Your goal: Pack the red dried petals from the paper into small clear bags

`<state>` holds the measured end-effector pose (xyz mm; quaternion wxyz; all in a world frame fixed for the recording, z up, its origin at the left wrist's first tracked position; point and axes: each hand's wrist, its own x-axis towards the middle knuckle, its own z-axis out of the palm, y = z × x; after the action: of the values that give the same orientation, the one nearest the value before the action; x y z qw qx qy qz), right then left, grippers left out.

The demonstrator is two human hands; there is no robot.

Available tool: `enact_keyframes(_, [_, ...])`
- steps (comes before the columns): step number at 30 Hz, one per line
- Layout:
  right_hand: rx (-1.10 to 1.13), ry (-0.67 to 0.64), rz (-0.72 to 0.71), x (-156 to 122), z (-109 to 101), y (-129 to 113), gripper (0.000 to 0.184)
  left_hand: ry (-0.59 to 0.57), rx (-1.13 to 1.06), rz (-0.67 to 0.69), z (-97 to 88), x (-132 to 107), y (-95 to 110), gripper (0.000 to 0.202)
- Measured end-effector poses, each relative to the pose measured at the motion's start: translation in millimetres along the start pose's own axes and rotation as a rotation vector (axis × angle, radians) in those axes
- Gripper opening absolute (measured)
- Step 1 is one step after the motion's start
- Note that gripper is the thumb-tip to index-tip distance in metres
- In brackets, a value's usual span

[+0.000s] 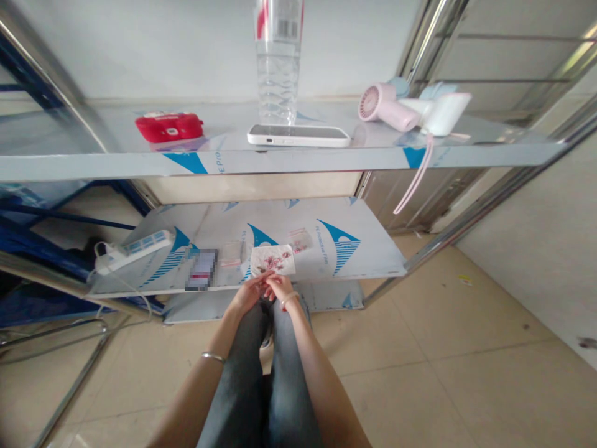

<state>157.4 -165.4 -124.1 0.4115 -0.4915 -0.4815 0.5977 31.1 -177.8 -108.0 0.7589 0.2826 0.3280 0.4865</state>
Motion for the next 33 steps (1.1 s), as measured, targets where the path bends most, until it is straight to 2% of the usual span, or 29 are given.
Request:
enact_keyframes(5, [0.022, -0.026, -0.007, -3, -2, -3, 0.03, 0.005, -0.014, -0.006, -1.3, 0, 1, 0.032])
enact_keyframes(9, [0.032, -0.03, 0.012, -6, 0, -8, 0.032, -0.036, -0.049, -0.012, -4.0, 0, 0, 0.038])
enact_keyframes(20, [0.045, 0.035, 0.03, -6, 6, -13, 0.026, -0.097, -0.038, -0.011, -5.6, 1, 0, 0.043])
enact_keyframes(28, [0.062, 0.053, 0.019, -7, 8, -12, 0.023, -0.11, 0.012, 0.007, 3.1, -3, 4, 0.037])
enact_keyframes(30, [0.052, 0.067, 0.003, -6, 8, -12, 0.024, -0.081, 0.029, 0.043, 3.6, -4, 2, 0.031])
enact_keyframes(33, [0.056, 0.097, -0.046, -6, 8, -11, 0.025, 0.035, 0.027, 0.098, 2.8, -4, -2, 0.023])
